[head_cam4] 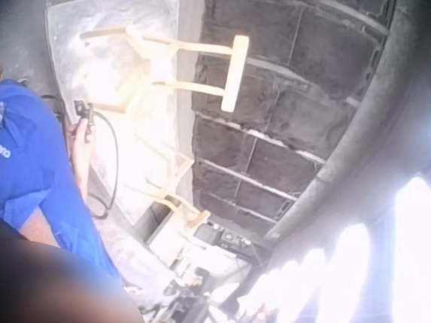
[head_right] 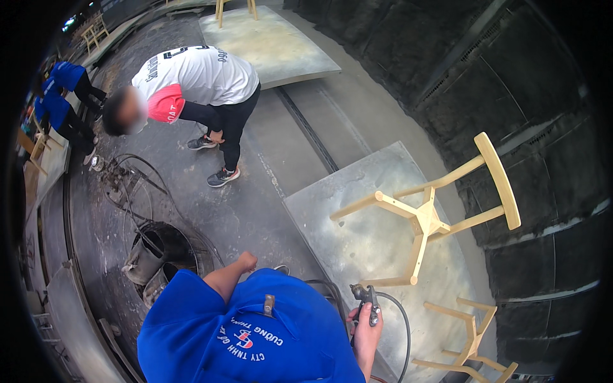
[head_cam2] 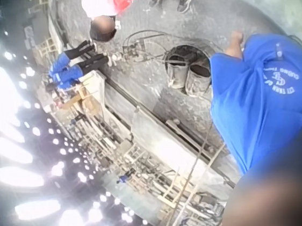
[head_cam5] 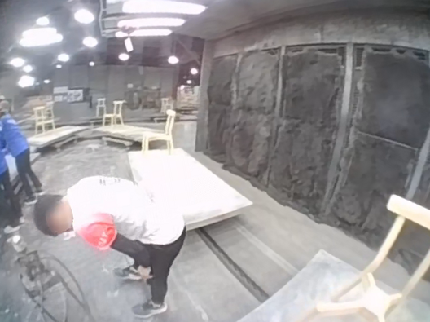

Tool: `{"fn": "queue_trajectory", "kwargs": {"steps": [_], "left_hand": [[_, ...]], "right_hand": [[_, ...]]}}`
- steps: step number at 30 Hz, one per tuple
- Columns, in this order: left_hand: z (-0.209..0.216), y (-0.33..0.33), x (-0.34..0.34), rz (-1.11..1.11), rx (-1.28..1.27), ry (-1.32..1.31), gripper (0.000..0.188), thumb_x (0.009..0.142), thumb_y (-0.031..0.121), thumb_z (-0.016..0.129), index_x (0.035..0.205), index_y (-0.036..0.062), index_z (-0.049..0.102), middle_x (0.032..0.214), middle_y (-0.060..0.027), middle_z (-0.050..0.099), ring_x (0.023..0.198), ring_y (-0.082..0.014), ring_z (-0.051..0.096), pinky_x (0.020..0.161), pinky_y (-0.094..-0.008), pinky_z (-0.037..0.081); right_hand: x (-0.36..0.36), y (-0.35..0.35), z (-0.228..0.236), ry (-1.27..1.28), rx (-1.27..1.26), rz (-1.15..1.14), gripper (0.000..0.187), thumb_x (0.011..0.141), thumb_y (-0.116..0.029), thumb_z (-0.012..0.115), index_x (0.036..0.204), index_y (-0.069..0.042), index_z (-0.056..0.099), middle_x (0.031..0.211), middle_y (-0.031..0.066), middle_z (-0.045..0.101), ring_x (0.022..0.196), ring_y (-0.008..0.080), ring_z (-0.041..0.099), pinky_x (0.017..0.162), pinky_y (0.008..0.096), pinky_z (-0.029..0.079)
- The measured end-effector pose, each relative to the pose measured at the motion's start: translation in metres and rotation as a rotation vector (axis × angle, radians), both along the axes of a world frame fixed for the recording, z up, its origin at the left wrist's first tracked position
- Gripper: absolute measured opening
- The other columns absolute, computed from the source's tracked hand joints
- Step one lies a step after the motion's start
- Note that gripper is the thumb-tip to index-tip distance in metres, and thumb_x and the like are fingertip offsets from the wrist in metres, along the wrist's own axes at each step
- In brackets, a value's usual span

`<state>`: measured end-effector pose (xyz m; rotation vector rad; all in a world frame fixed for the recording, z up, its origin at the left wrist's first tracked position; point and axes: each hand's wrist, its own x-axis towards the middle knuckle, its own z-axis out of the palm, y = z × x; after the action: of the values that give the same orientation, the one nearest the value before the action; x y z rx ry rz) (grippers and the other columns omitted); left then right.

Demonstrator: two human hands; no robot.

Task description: The person uses a spray gun to apply a coating to wooden chair frames on a factory floor. They repeatedly pick up chairs, rotate them to expose different sides, and spray them before placing them back down. Other workers are visible in the background performing similar tasks.

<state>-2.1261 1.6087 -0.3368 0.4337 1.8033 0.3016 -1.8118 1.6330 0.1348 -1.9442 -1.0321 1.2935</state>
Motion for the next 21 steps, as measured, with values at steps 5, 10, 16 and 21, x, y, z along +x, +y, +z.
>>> {"fn": "queue_trajectory", "kwargs": {"steps": [5,10,16,21], "left_hand": [[0.001,-0.002,-0.005,0.007,0.066,-0.026,0.023,0.080,0.010,0.056,0.076,-0.0062,0.072,0.077,-0.0213,0.073,0.065,-0.0306,0.073,0.059,-0.0424,0.060],[-0.004,-0.004,-0.010,0.019,0.030,-0.050,0.027,0.084,0.009,0.052,0.084,-0.0115,0.069,0.078,-0.0247,0.071,0.065,-0.0344,0.071,0.054,-0.0435,0.058],[-0.015,0.004,-0.020,-0.063,0.035,-0.042,0.026,0.083,0.009,0.053,0.084,-0.0115,0.070,0.079,-0.0248,0.071,0.066,-0.0342,0.071,0.054,-0.0432,0.058],[-0.017,0.008,-0.021,0.026,0.031,-0.025,0.023,0.077,0.011,0.058,0.078,-0.0064,0.073,0.072,-0.0202,0.072,0.066,-0.0303,0.074,0.059,-0.0395,0.060]], "right_hand": [[-0.008,0.003,-0.001,-0.016,0.007,-0.019,0.039,0.105,-0.044,0.051,0.104,-0.006,0.057,0.077,0.0047,0.064,0.068,0.0128,0.062,0.049,0.0238,0.038],[-0.014,0.005,-0.001,-0.013,0.003,-0.023,0.035,0.106,-0.041,0.051,0.103,-0.006,0.057,0.078,0.0037,0.064,0.070,0.0119,0.062,0.050,0.0239,0.040],[-0.020,0.006,-0.004,-0.054,0.005,-0.038,0.044,0.104,-0.050,0.051,0.104,-0.006,0.058,0.077,0.0055,0.065,0.066,0.0141,0.063,0.047,0.0234,0.036],[-0.026,0.009,-0.005,-0.019,0.004,-0.047,0.034,0.106,-0.039,0.050,0.100,-0.006,0.056,0.077,0.0043,0.064,0.066,0.0118,0.061,0.048,0.0235,0.038]]}}
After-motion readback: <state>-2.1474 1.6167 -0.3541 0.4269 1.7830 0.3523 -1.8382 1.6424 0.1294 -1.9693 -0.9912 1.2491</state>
